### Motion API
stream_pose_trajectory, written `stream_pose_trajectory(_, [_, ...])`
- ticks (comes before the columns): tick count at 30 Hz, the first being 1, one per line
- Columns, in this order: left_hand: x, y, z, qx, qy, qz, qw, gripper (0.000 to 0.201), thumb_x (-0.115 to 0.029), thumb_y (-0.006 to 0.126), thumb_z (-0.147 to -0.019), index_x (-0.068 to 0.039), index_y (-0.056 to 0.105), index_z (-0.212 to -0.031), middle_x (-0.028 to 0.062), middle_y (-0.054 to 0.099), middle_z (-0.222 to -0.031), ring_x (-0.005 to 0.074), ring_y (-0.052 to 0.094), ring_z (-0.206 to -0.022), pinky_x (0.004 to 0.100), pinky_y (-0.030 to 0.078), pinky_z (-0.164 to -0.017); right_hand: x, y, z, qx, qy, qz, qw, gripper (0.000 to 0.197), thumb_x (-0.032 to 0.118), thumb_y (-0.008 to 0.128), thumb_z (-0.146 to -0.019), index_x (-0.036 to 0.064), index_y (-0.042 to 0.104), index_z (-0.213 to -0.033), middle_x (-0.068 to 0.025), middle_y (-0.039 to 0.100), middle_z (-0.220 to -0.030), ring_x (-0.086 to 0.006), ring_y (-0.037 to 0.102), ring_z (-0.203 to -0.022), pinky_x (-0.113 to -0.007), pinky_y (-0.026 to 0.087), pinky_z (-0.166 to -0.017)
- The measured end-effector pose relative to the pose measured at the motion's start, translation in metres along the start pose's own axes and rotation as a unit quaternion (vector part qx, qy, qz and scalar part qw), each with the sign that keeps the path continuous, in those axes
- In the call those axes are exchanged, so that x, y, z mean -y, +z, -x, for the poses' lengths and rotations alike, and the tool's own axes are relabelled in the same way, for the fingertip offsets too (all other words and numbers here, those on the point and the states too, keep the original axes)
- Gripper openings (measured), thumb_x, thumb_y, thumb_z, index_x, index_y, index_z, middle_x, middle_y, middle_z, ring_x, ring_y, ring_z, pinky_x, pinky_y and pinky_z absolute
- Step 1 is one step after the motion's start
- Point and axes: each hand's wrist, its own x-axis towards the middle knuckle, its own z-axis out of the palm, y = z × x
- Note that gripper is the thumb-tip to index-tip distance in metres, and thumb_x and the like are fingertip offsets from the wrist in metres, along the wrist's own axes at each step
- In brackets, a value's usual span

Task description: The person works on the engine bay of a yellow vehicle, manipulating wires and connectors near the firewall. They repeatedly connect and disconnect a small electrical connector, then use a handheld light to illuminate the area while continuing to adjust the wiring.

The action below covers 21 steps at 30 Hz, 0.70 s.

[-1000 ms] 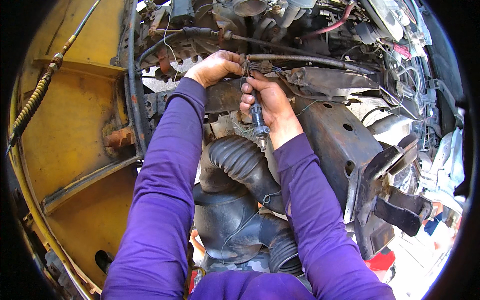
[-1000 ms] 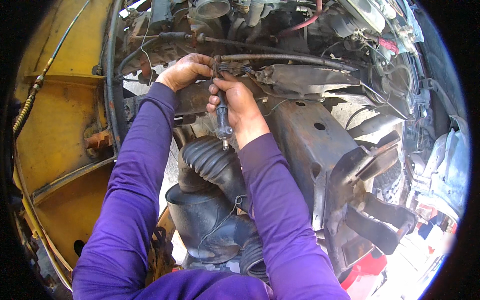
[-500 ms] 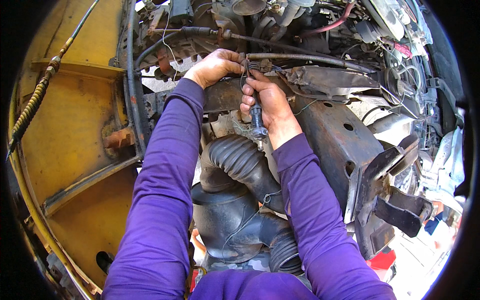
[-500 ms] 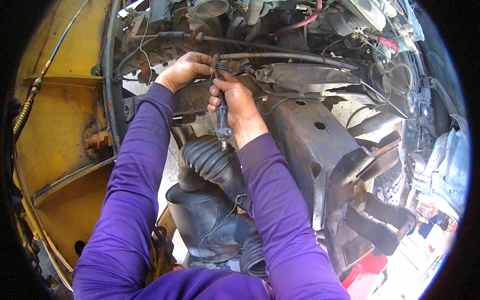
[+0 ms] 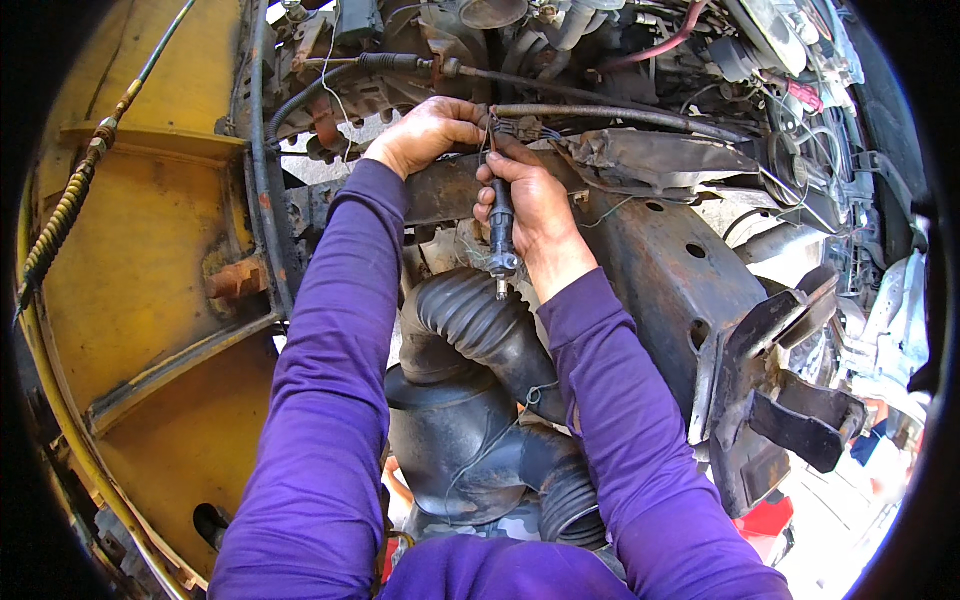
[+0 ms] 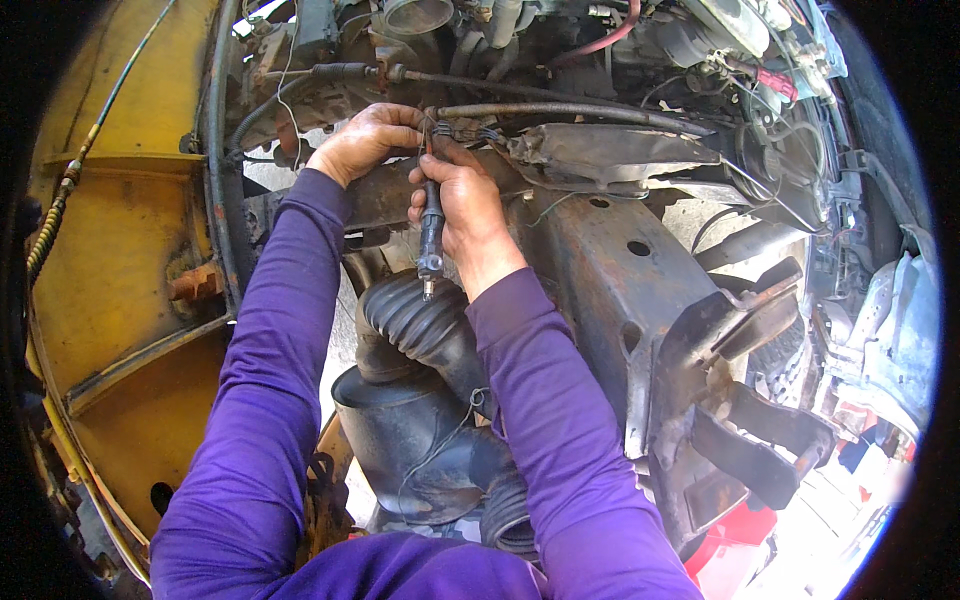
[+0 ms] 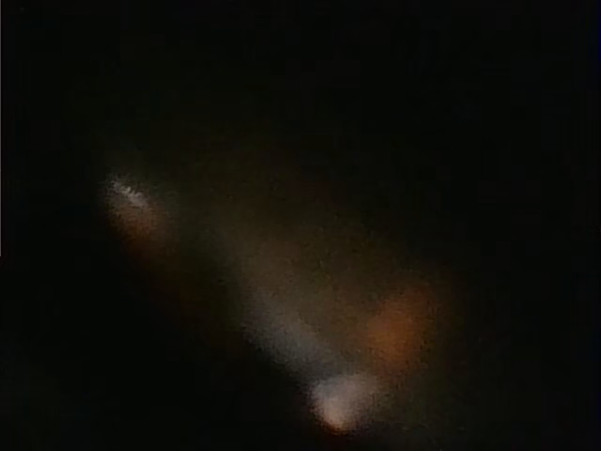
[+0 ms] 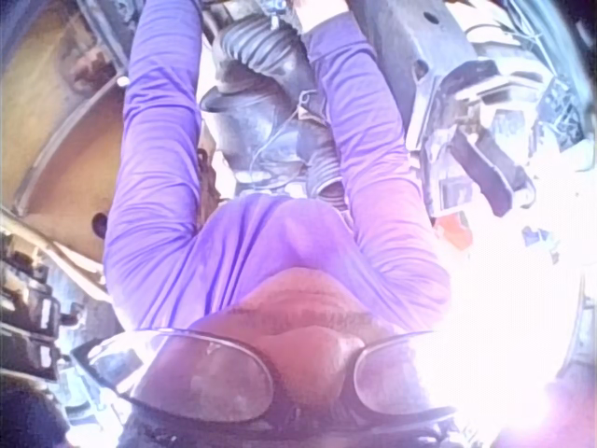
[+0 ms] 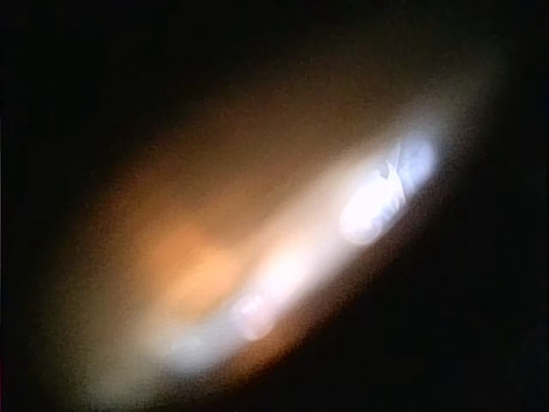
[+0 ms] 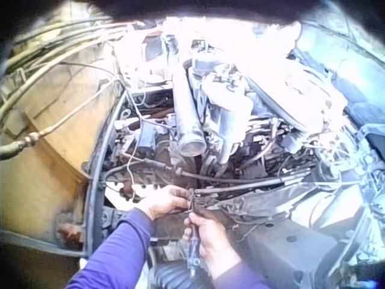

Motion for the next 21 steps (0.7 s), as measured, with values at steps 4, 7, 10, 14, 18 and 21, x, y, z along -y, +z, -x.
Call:
stream_pose_trajectory(4, [-0.003,0.003,0.001,0.0,-0.002,-0.02,1.0,0.023,-0.005,0.068,-0.082,0.003,0.074,-0.104,0.0069,0.074,-0.095,0.0145,0.066,-0.084,0.028,0.051,-0.085,0.008,0.006,0.005,-0.002,0.012,0.024,1.0,0.024,0.011,0.051,-0.103,0.0103,0.055,-0.127,-0.0044,0.058,-0.083,-0.0124,0.053,-0.061,-0.031,0.05,-0.055])
stream_pose_trajectory(7, [-0.001,0.0,-0.001,-0.022,-0.011,-0.04,0.999,0.023,-0.005,0.07,-0.08,0.004,0.074,-0.101,0.0065,0.074,-0.091,0.0144,0.066,-0.082,0.0282,0.051,-0.082,0.008,0.007,0.0,-0.006,0.025,0.007,1.0,0.029,0.008,0.051,-0.101,0.008,0.055,-0.13,-0.0072,0.06,-0.083,-0.0142,0.054,-0.06,-0.033,0.051,-0.053])
stream_pose_trajectory(10, [0.005,-0.004,-0.003,-0.049,-0.012,-0.051,0.997,0.025,-0.007,0.072,-0.076,0.004,0.074,-0.099,0.0064,0.074,-0.089,0.0145,0.065,-0.079,0.029,0.052,-0.077,0.009,0.01,-0.004,-0.009,0.037,-0.006,0.999,0.031,0.007,0.051,-0.1,0.0068,0.055,-0.131,-0.0084,0.061,-0.083,-0.0151,0.054,-0.06,-0.034,0.051,-0.053])
stream_pose_trajectory(14, [-0.012,0.011,0.0,-0.1,-0.008,-0.198,0.975,0.029,-0.009,0.072,-0.075,0.004,0.075,-0.101,0.0081,0.074,-0.09,0.0153,0.065,-0.077,0.0309,0.052,-0.075,0.007,0.012,-0.01,-0.03,0.025,-0.009,0.999,0.027,0.006,0.05,-0.1,0.0059,0.056,-0.126,-0.0085,0.062,-0.082,-0.0155,0.054,-0.059,-0.034,0.051,-0.053])
stream_pose_trajectory(18, [-0.021,0.022,0.007,-0.134,-0.029,-0.283,0.949,0.03,-0.01,0.072,-0.075,0.004,0.075,-0.102,0.0104,0.075,-0.092,0.016,0.066,-0.08,0.0324,0.053,-0.078,0.004,0.019,-0.008,-0.043,0.006,0.028,0.999,0.023,0.005,0.049,-0.1,0.006,0.057,-0.121,-0.0093,0.063,-0.081,-0.0169,0.056,-0.058,-0.034,0.051,-0.052])
stream_pose_trajectory(21, [-0.017,0.018,0.007,-0.129,-0.027,-0.246,0.96,0.03,-0.011,0.072,-0.076,0.004,0.075,-0.102,0.0106,0.075,-0.092,0.016,0.067,-0.083,0.0323,0.053,-0.08,0.004,0.012,-0.014,-0.022,0.02,-0.017,0.999,0.023,0.005,0.049,-0.1,0.0061,0.057,-0.121,-0.0099,0.064,-0.083,-0.0179,0.056,-0.058,-0.035,0.052,-0.053])
